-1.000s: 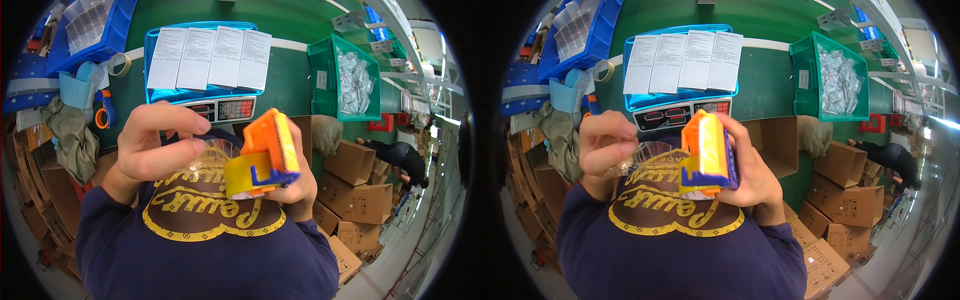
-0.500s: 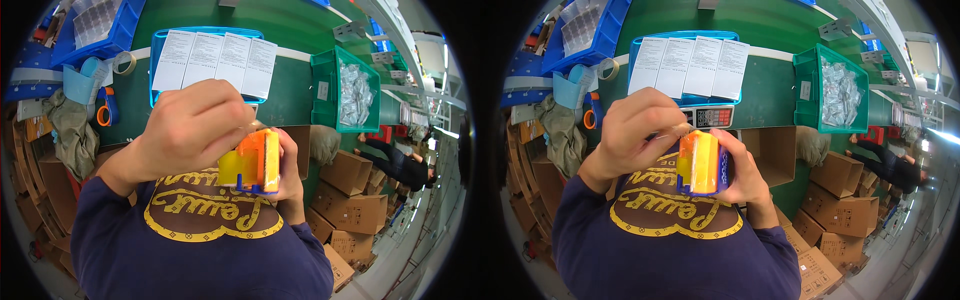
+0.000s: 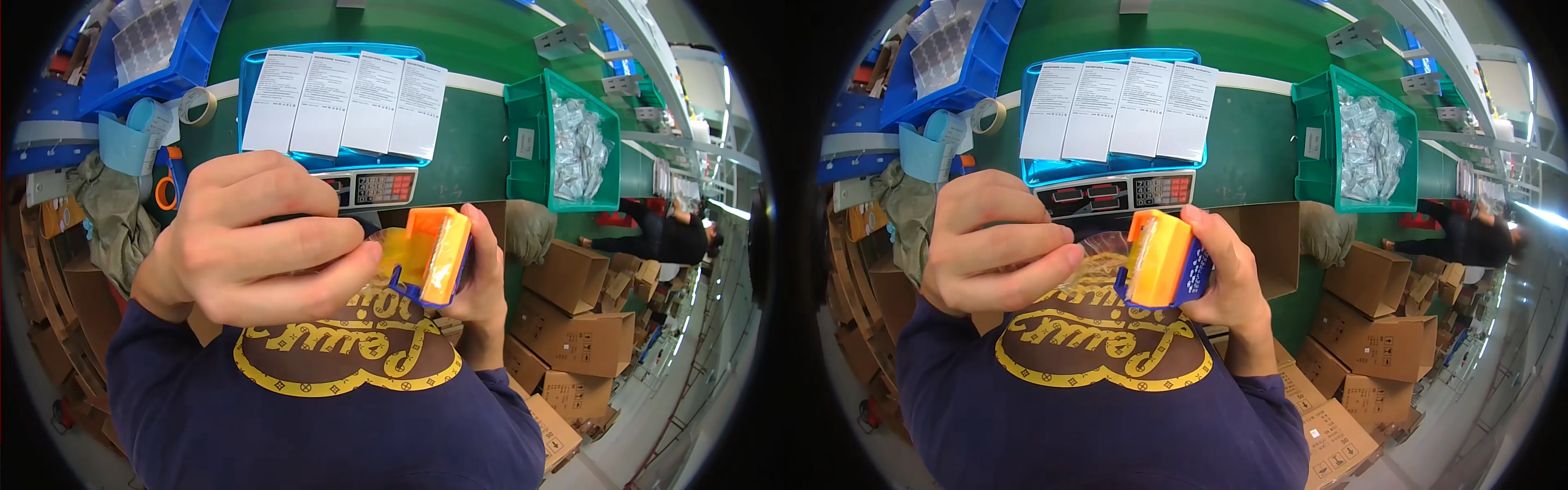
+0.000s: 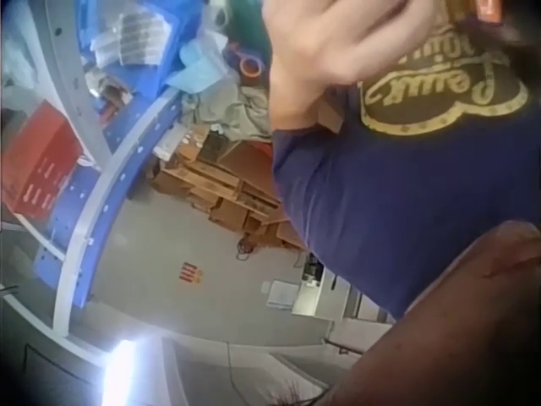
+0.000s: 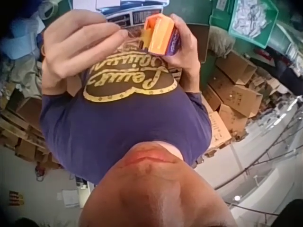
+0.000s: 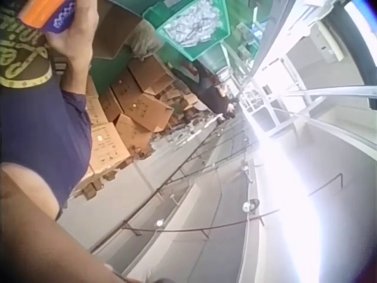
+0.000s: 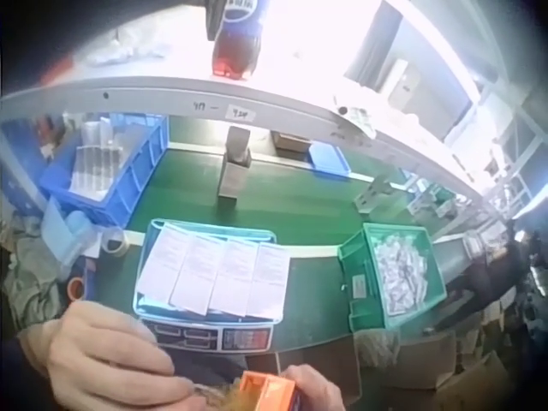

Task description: Packaging components into individual white boxes and placing them into a larger shipping carton.

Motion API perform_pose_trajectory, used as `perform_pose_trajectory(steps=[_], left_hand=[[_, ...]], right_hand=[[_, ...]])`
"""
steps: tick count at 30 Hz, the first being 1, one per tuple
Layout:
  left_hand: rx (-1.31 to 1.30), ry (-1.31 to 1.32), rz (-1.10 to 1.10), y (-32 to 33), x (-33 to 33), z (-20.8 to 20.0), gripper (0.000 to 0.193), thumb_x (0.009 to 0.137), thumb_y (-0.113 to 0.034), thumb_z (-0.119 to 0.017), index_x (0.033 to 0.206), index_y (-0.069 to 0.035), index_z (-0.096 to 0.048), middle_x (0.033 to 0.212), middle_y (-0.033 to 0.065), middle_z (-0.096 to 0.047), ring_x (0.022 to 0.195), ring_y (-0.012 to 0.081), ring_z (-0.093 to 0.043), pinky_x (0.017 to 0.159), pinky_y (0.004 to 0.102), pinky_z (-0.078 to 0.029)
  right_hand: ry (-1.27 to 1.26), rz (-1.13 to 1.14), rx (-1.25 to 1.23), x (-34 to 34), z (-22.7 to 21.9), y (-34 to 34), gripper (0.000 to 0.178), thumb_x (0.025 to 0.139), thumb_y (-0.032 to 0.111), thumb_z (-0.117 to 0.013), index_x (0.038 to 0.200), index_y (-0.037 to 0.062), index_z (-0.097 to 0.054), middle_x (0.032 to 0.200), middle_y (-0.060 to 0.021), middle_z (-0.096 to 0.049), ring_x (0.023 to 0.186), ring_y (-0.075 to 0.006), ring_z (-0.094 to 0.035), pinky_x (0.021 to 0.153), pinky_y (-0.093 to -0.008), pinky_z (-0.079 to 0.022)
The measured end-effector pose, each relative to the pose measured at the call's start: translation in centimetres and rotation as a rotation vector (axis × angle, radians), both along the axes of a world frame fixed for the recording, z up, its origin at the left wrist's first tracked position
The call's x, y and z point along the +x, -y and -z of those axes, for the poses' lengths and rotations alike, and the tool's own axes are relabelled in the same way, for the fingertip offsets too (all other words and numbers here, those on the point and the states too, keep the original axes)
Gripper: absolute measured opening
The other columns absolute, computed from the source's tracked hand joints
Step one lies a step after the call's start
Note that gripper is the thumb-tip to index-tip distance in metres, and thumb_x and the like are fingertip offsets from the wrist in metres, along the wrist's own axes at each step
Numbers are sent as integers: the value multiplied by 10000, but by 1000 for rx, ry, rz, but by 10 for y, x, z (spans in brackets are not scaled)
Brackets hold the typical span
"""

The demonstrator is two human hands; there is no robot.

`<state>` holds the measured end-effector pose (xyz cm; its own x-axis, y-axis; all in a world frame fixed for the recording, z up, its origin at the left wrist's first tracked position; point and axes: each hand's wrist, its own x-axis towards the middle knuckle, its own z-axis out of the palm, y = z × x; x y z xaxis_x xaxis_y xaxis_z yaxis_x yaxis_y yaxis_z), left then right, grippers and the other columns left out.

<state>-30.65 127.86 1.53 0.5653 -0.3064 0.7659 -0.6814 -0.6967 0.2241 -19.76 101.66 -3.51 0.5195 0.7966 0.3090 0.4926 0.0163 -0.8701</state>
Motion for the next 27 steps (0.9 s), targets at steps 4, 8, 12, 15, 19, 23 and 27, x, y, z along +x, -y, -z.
perform_pose_trajectory(steps=[4, 8, 12, 15, 19, 23, 27], left_hand=[[-76, -102, 24, -4, -4, -3, 201, 686, -65, -722, 882, -48, -682, 829, 40, -639, 715, 184, -585, 567, 278, -483], [-284, -123, -49, -18, -1, -7, 209, 658, -81, -730, 848, 2, -709, 782, 78, -648, 666, 193, -587, 589, 279, -465], [-280, -233, -16, -24, 1, -5, 118, 801, -59, -682, 908, -11, -692, 789, 66, -636, 676, 174, -553, 577, 284, -419], [-541, -488, -128, -22, 4, -1, 105, 818, -50, -726, 893, 8, -680, 777, 66, -631, 656, 138, -556, 576, 258, -414], [-813, -698, -146, -13, 6, -3, 85, 858, -60, -699, 888, 13, -666, 780, 54, -627, 646, 102, -559, 567, 223, -421], [-980, -604, -209, -42, 2, 5, 88, 920, -103, -650, 902, -20, -673, 827, 24, -646, 667, 58, -552, 542, 200, -444], [-695, -416, -174, -45, 11, 8, 144, 972, -167, -575, 969, -28, -612, 847, 57, -623, 677, 104, -578, 592, 238, -476]], right_hand=[[-165, -221, -271, 8, -20, 3, 955, 619, 72, -830, 1434, -24, -341, 1220, -188, -625, 1114, -283, -635, 968, -378, -479], [-269, -303, -548, 20, -29, 1, 976, 612, 112, -778, 1463, -19, -319, 1233, -193, -624, 1128, -290, -631, 983, -358, -457], [-578, -329, -542, 27, -22, 9, 1030, 571, 164, -753, 1479, -18, -302, 1339, -177, -544, 1219, -230, -543, 1039, -352, -392], [-1215, -542, -359, 39, 6, 19, 1056, 584, 185, -775, 1481, -43, -266, 1409, -157, -454, 1268, -219, -474, 1062, -355, -356], [-1355, -424, -450, 50, 26, 44, 1073, 565, 242, -807, 1454, -60, -289, 1355, -142, -498, 1219, -204, -506, 1039, -340, -378], [-1192, -489, -500, 61, 9, 43, 967, 581, 138, -703, 1443, -49, -307, 1265, -123, -542, 1154, -187, -537, 1016, -314, -390], [-1150, -293, -425, 46, -8, 39, 1068, 579, 90, -690, 1506, -29, -172, 1260, -144, -553, 1172, -205, -533, 1035, -322, -380]])
